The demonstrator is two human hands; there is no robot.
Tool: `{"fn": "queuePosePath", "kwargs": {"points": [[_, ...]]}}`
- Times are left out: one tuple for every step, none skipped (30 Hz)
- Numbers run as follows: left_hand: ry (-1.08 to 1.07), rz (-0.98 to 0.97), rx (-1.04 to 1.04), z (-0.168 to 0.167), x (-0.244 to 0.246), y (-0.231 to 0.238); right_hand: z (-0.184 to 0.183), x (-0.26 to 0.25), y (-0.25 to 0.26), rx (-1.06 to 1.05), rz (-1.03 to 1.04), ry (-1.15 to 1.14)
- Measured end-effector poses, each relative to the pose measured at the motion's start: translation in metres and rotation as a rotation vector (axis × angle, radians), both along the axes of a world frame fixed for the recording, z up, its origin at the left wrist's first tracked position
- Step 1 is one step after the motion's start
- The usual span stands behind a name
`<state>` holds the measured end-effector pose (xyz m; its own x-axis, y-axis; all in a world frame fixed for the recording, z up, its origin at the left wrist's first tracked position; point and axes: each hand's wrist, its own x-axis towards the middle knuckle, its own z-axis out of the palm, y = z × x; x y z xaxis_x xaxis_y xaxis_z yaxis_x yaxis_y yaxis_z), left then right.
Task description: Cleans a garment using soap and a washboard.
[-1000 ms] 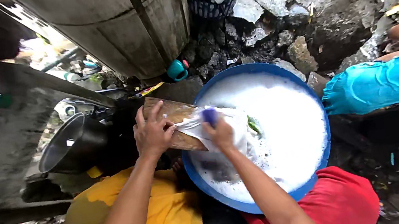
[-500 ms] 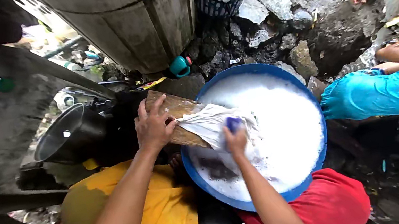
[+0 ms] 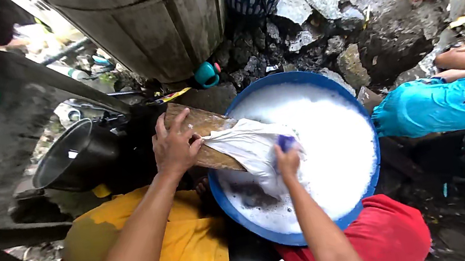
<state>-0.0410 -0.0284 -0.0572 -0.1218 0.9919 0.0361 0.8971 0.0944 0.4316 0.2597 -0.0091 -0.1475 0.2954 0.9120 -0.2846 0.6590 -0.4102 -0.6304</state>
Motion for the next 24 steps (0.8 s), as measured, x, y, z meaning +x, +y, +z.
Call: {"fn": "queuePosePath", "kwargs": {"points": [[-0.003, 0.004, 0.0, 0.0, 0.0, 0.0, -0.01, 0.025, 0.004, -0.035, -0.105, -0.028], [-0.004, 0.007, 0.003, 0.002, 0.0, 0.001, -0.009, 0.033, 0.009, -0.058, -0.175, -0.024], [-0.001, 0.008, 0.001, 0.003, 0.0, 0.001, -0.001, 0.023, 0.011, -0.046, -0.209, 0.017], [-0.001, 0.008, -0.004, 0.004, 0.001, 0.001, 0.012, 0.0, 0.01, -0.007, -0.192, 0.088], [0.001, 0.009, -0.008, 0.005, 0.001, 0.002, 0.033, -0.035, 0.006, 0.043, -0.115, 0.151], [0.008, 0.01, -0.013, 0.005, 0.0, 0.003, 0.054, -0.075, 0.0, 0.092, 0.008, 0.198], [0.009, 0.007, -0.022, 0.004, -0.001, 0.002, 0.07, -0.112, -0.01, 0.143, 0.166, 0.205], [0.006, 0.001, -0.024, 0.003, 0.0, 0.0, 0.076, -0.138, -0.019, 0.211, 0.314, 0.178], [-0.002, -0.003, -0.023, 0.003, 0.0, 0.0, 0.076, -0.147, -0.022, 0.256, 0.421, 0.146], [-0.002, -0.009, -0.019, 0.003, -0.001, 0.001, 0.071, -0.136, -0.021, 0.24, 0.467, 0.123], [0.005, -0.015, -0.01, 0.001, -0.002, 0.001, 0.061, -0.11, -0.015, 0.161, 0.423, 0.113], [0.007, -0.013, 0.002, -0.001, -0.003, 0.002, 0.043, -0.075, -0.006, 0.098, 0.305, 0.084], [0.006, -0.008, 0.009, -0.003, -0.002, 0.001, 0.022, -0.036, 0.004, 0.047, 0.155, 0.042], [0.005, -0.006, 0.015, -0.003, -0.002, 0.0, 0.002, 0.0, 0.013, 0.018, 0.014, -0.005], [0.009, -0.003, 0.017, -0.003, -0.002, 0.0, -0.008, 0.025, 0.022, -0.022, -0.098, -0.029], [0.009, 0.0, 0.012, -0.002, -0.001, 0.001, -0.005, 0.033, 0.029, -0.046, -0.169, -0.012], [0.004, 0.003, 0.005, -0.001, -0.001, 0.001, 0.005, 0.023, 0.034, -0.026, -0.2, 0.024], [0.004, 0.004, 0.003, 0.0, 0.0, 0.002, 0.016, -0.001, 0.035, 0.038, -0.177, 0.072], [0.003, 0.001, 0.01, -0.001, 0.0, 0.002, 0.029, -0.038, 0.031, 0.11, -0.087, 0.122], [0.006, -0.002, 0.013, -0.001, -0.002, 0.002, 0.044, -0.082, 0.021, 0.18, 0.049, 0.151], [0.009, -0.005, 0.002, -0.001, -0.002, 0.001, 0.057, -0.121, 0.008, 0.242, 0.203, 0.152], [0.01, -0.005, -0.014, 0.0, -0.002, 0.0, 0.067, -0.146, -0.002, 0.293, 0.34, 0.144], [0.01, -0.01, -0.018, 0.002, -0.002, 0.001, 0.072, -0.153, -0.002, 0.309, 0.419, 0.143], [0.011, -0.016, -0.017, 0.002, -0.002, 0.001, 0.072, -0.14, 0.004, 0.273, 0.432, 0.141]]}}
